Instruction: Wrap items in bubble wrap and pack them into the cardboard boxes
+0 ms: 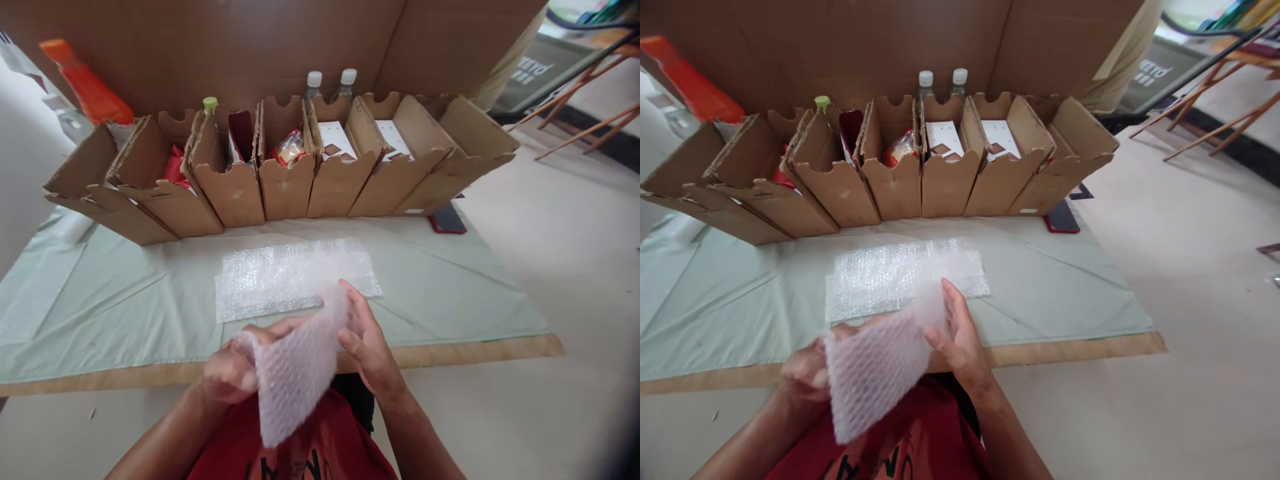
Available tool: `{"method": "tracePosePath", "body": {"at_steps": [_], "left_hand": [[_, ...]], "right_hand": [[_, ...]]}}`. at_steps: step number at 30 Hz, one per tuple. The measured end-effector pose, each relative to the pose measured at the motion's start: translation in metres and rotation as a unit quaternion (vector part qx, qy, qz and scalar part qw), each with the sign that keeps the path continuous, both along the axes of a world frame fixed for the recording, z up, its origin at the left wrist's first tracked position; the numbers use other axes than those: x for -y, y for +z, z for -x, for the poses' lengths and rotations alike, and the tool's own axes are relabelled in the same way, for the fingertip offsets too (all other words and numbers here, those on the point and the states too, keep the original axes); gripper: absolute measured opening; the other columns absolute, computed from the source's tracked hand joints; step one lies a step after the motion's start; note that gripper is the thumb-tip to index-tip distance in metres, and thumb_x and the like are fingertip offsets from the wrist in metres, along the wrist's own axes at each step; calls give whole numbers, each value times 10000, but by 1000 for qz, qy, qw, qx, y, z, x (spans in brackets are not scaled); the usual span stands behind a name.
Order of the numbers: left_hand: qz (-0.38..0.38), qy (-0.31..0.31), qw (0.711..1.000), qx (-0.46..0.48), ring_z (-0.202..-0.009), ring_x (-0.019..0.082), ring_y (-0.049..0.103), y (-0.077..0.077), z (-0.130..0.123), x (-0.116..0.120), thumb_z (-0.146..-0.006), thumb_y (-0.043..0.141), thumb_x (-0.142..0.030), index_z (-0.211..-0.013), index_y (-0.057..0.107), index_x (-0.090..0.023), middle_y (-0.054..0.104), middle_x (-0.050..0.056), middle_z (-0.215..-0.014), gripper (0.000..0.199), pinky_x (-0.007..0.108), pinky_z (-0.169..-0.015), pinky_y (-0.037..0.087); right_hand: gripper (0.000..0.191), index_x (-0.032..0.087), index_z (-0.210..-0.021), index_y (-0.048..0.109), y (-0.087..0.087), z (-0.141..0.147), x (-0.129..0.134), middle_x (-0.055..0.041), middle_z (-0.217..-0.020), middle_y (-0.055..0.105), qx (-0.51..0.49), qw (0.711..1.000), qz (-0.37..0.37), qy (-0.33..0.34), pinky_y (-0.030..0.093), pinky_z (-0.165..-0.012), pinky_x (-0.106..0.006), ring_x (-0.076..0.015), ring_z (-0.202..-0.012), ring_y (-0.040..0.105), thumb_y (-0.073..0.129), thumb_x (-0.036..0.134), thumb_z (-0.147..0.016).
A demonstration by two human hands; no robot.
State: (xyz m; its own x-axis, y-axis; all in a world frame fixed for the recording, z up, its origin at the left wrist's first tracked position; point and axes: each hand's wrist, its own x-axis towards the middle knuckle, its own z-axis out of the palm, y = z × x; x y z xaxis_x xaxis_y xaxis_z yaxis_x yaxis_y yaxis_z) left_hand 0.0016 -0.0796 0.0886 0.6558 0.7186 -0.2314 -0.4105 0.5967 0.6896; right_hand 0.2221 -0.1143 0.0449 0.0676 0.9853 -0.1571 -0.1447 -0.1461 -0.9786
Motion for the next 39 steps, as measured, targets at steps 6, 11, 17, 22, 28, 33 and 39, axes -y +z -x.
{"method": "tracePosePath", "body": {"at_steps": [6,11,17,22,28,33,39], "left_hand": [[9,-45,998,-36,-704,262,659,2,13,-5,-524,857,-523,-517,648,-185,734,105,-816,398,404,-686,532],[-204,80,909,-355,-718,187,628,4,29,-62,-785,741,-400,-768,748,-200,699,25,-745,201,299,-700,514],[-342,132,717,-594,-814,234,661,-28,22,-110,-833,634,-291,-1174,703,-179,713,40,-855,366,377,-809,538],[-481,217,549,-648,-1409,403,453,-50,12,-98,-888,641,-270,-1504,446,-129,451,255,-1547,661,584,-1112,391],[-604,-28,536,-590,-1556,382,261,-72,-11,-72,-974,550,-512,-1537,434,-246,371,144,-1655,633,667,-1243,142],[-576,-67,578,-573,-1579,399,179,-74,-11,-75,-985,501,-561,-1590,350,-227,271,169,-1686,707,708,-1236,98],[-566,-70,613,-547,-1569,433,174,-73,-10,-80,-1000,437,-612,-1584,353,-191,246,204,-1676,725,763,-1204,137]], "right_hand": [[643,254,-1117,693,1,-12,2,-69,-876,726,-123,986,90,63,585,-736,-423,-281,-805,707,824,680,-654],[339,232,-843,676,19,-33,-45,14,-677,582,98,988,24,-121,431,-523,-272,-152,-575,509,814,514,-714],[407,174,-1131,655,2,-35,-109,-90,-939,697,483,864,-78,-118,512,-793,-425,-251,-804,622,658,412,-802],[449,181,-1373,575,-33,-29,-104,-225,-1443,565,657,728,-167,-105,475,-953,-568,-394,-1223,585,514,360,-965],[376,242,-1230,686,-46,-46,-106,-180,-1330,663,690,695,-200,-33,509,-923,-609,-411,-1265,590,418,386,-1009],[314,260,-1176,677,34,-46,-151,-153,-1260,693,630,700,-336,-23,522,-904,-578,-371,-1115,671,479,434,-1005],[205,270,-1106,724,182,81,-261,-53,-1137,747,536,661,-501,161,491,-959,-452,-261,-1057,671,555,249,-993]]}}
